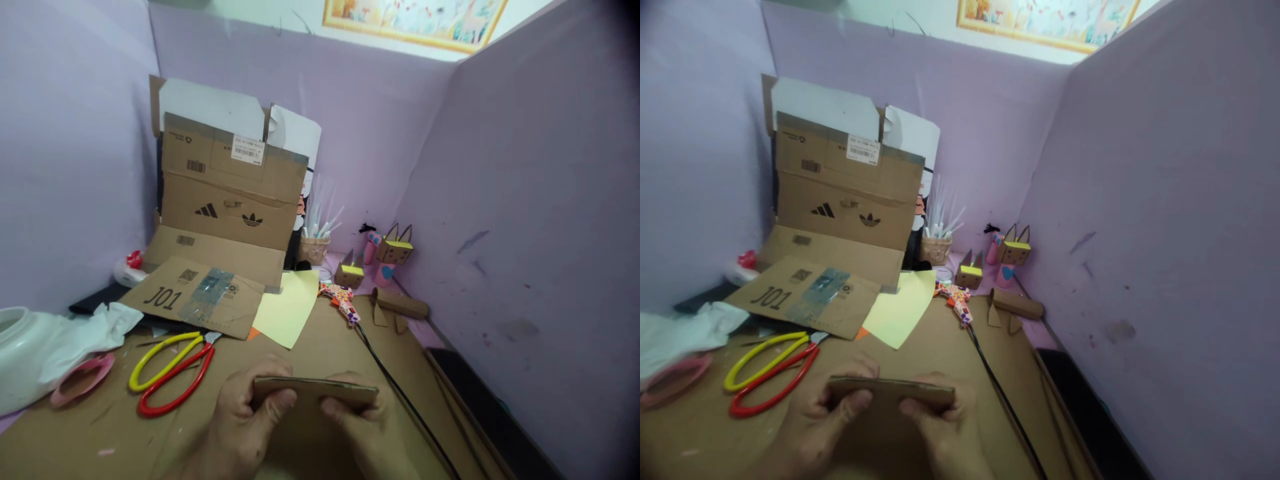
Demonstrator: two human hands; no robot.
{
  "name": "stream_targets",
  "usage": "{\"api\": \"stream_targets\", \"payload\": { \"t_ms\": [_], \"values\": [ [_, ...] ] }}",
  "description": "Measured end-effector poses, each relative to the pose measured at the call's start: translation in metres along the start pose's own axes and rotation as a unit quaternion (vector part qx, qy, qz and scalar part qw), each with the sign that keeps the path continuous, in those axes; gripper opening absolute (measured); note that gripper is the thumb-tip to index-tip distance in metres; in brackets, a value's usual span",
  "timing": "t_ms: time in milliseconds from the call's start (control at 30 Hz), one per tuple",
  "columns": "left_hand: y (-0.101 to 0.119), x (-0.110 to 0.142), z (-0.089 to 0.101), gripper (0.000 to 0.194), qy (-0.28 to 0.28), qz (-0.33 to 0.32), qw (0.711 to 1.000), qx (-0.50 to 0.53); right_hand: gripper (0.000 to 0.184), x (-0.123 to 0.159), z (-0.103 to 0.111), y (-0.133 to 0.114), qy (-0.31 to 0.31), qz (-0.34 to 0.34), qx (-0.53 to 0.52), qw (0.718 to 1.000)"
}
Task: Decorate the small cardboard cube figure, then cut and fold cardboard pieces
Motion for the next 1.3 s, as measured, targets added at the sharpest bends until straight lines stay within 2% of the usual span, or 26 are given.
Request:
{"api": "stream_targets", "payload": {
  "t_ms": [100, 233, 367, 500, 567, 633, 667, 700, 767, 800, 867, 900, 967, 1033, 1133, 1200, 1233, 1300],
  "values": [
    [-0.006, 0.002, 0.001, 0.024, 0.023, 0.032, 0.999, -0.005, 0.018, 0.000, 0.001, 0.005, 0.006, -0.009, -0.030, 1.000],
    [-0.013, 0.002, 0.007, 0.028, 0.061, 0.091, 0.993, -0.046, 0.028, -0.004, -0.007, 0.011, -0.027, -0.027, -0.032, 0.999],
    [-0.017, -0.004, 0.016, 0.028, 0.108, 0.132, 0.983, -0.069, 0.032, -0.011, -0.004, 0.006, 0.017, 0.001, 0.036, 0.999],
    [-0.040, -0.009, 0.017, 0.036, 0.135, 0.210, 0.967, 0.041, 0.033, -0.018, -0.004, 0.009, 0.000, 0.018, 0.107, 0.994],
    [-0.055, -0.010, 0.012, 0.039, 0.121, 0.264, 0.950, 0.114, 0.033, -0.020, -0.005, 0.015, -0.014, -0.002, 0.116, 0.993],
    [-0.063, -0.011, 0.012, 0.040, 0.090, 0.299, 0.944, 0.105, 0.033, -0.020, -0.008, 0.025, -0.034, -0.052, 0.106, 0.992],
    [-0.061, -0.013, 0.017, 0.042, 0.085, 0.290, 0.952, 0.050, 0.034, -0.020, -0.009, 0.030, -0.041, -0.082, 0.101, 0.991],
    [-0.055, -0.016, 0.024, 0.044, 0.092, 0.256, 0.962, -0.034, 0.034, -0.019, -0.011, 0.035, -0.045, -0.108, 0.097, 0.988],
    [-0.029, -0.022, 0.032, 0.047, 0.109, 0.119, 0.960, -0.229, 0.032, -0.019, -0.014, 0.042, -0.052, -0.141, 0.112, 0.982],
    [-0.016, -0.024, 0.026, 0.048, 0.093, 0.040, 0.947, -0.304, 0.031, -0.020, -0.015, 0.045, -0.054, -0.150, 0.141, 0.977],
    [-0.008, -0.023, -0.001, 0.046, -0.007, -0.073, 0.916, -0.394, 0.029, -0.022, -0.016, 0.050, -0.062, -0.160, 0.227, 0.959],
    [-0.014, -0.021, -0.016, 0.045, -0.074, -0.093, 0.900, -0.419, 0.029, -0.023, -0.015, 0.052, -0.065, -0.164, 0.272, 0.946],
    [-0.034, -0.018, -0.037, 0.046, -0.173, -0.075, 0.865, -0.466, 0.029, -0.026, -0.010, 0.052, -0.063, -0.163, 0.345, 0.922],
    [-0.052, -0.018, -0.047, 0.049, -0.215, -0.036, 0.832, -0.510, 0.028, -0.027, -0.003, 0.044, -0.052, -0.145, 0.395, 0.906],
    [-0.059, -0.019, -0.052, 0.052, -0.227, -0.011, 0.803, -0.551, 0.023, -0.020, 0.008, 0.023, -0.019, -0.098, 0.478, 0.873],
    [-0.057, -0.019, -0.053, 0.051, -0.230, -0.003, 0.794, -0.562, 0.020, -0.008, 0.013, 0.009, 0.010, -0.062, 0.548, 0.834],
    [-0.056, -0.019, -0.052, 0.050, -0.229, 0.002, 0.793, -0.564, 0.021, -0.001, 0.013, 0.003, 0.022, -0.030, 0.580, 0.814],
    [-0.054, -0.019, -0.051, 0.049, -0.225, 0.009, 0.794, -0.565, 0.022, 0.017, 0.006, -0.010, 0.038, 0.077, 0.614, 0.785]
  ]
}}
Point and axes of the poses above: each hand's wrist, its own x-axis away from the middle knuckle, its own z-axis out of the back of the hand, y = z × x, the point moved 8 cm from there along -x, towards the middle knuckle, and after that the axes turned 4 degrees about -y, right-handed, at the moved point
